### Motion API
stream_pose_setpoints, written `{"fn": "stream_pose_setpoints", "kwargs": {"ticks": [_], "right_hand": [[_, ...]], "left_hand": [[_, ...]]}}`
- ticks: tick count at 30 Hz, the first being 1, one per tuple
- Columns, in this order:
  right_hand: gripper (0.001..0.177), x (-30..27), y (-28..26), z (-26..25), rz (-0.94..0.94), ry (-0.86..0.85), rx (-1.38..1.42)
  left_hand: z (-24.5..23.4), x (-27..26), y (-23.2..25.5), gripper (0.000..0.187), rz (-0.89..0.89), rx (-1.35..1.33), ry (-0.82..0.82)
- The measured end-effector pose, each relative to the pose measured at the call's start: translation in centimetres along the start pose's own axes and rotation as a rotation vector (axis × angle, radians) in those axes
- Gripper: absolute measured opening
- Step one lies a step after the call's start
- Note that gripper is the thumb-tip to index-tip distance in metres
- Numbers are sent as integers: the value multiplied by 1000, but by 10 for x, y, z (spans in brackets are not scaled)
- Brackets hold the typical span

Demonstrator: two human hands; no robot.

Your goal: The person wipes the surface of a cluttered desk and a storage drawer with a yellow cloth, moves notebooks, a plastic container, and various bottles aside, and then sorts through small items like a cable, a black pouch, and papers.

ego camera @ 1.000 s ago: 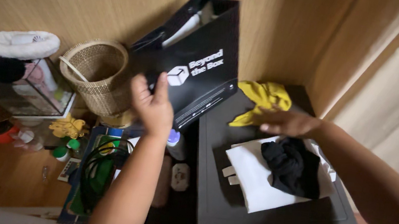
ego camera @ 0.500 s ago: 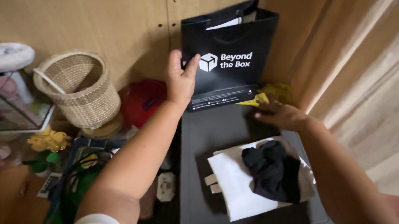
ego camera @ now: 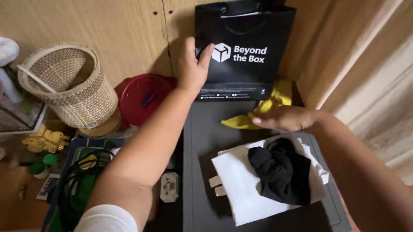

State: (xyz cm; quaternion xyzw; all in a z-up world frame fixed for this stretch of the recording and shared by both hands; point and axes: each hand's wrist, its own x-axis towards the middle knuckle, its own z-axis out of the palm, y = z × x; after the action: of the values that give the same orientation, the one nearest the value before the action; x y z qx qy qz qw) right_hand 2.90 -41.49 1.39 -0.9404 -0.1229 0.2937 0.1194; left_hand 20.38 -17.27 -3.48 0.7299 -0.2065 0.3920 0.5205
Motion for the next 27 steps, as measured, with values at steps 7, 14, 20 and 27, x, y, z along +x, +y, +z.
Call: {"fn": "stream_pose_setpoints", "kwargs": {"ticks": [7, 14, 20, 27], "right_hand": [[84, 3, -41, -1, -126, 21, 686], [82, 7, -72, -2, -328, 126, 598], [77, -15, -92, -2, -507, 66, 709], [73, -40, -93, -3, -580, 171, 701]], "left_hand": [[-48, -12, 35, 75, -119, -182, 52], [-73, -27, 49, 106, -41, -35, -2], [-53, -33, 41, 66, -224, 143, -154], [-34, -24, 50, 67, -209, 195, -232]]}}
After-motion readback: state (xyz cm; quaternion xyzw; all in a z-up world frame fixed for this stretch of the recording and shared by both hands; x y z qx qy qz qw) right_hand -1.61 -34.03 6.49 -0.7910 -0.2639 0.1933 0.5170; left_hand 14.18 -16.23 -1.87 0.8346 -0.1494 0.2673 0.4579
